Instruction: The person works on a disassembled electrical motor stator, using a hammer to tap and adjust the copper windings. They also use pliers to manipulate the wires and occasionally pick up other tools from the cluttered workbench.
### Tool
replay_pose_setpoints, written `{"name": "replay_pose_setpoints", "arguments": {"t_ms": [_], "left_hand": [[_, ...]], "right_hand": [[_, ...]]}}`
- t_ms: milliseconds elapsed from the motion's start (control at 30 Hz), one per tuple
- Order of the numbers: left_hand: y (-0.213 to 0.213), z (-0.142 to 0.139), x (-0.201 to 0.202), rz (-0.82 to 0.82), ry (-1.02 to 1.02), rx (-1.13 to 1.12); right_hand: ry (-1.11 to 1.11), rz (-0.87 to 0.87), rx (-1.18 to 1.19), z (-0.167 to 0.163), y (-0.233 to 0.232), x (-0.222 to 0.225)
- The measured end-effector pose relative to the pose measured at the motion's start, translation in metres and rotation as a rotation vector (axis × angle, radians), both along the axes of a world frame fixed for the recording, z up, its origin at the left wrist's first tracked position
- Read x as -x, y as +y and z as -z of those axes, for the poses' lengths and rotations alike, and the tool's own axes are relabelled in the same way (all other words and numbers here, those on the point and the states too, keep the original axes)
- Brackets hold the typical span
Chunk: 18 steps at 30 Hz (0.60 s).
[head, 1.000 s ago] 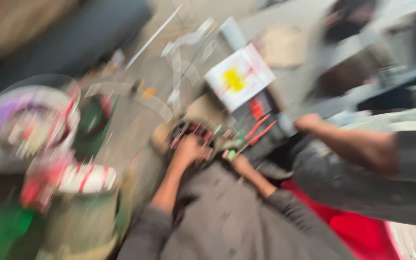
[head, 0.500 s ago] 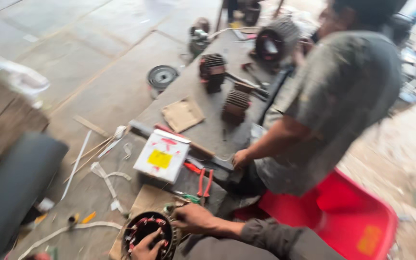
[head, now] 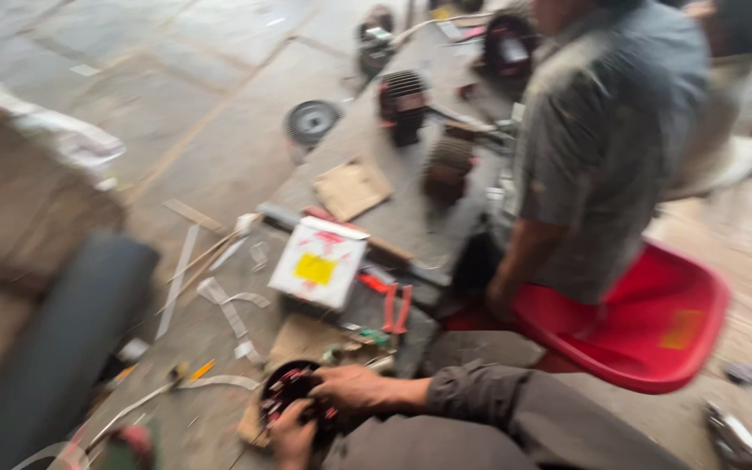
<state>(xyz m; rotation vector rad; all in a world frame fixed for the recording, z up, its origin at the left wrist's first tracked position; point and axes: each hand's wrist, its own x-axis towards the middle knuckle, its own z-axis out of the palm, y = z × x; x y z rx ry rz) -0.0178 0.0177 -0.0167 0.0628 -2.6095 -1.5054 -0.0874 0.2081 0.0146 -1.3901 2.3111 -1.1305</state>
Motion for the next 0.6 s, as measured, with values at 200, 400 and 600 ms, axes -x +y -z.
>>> {"name": "replay_pose_setpoints", "arguments": {"t_ms": [200,400,600], "left_hand": [[0.006,-0.024,0.0,-0.149,-0.411,-0.012],[0.013,-0.023,0.0,-0.153,-0.366,0.185],[0.015,-0.009,0.009,-0.126,-0.568,0.293]], "right_hand": [[0.076,-0.187,-0.263,0.009,-0.012,0.036],[0.177,-0.43,-0.34,0.016,-0.043,0.073],[0.259,-0.525,-0.574,0.002,-0.07,0.081]]}}
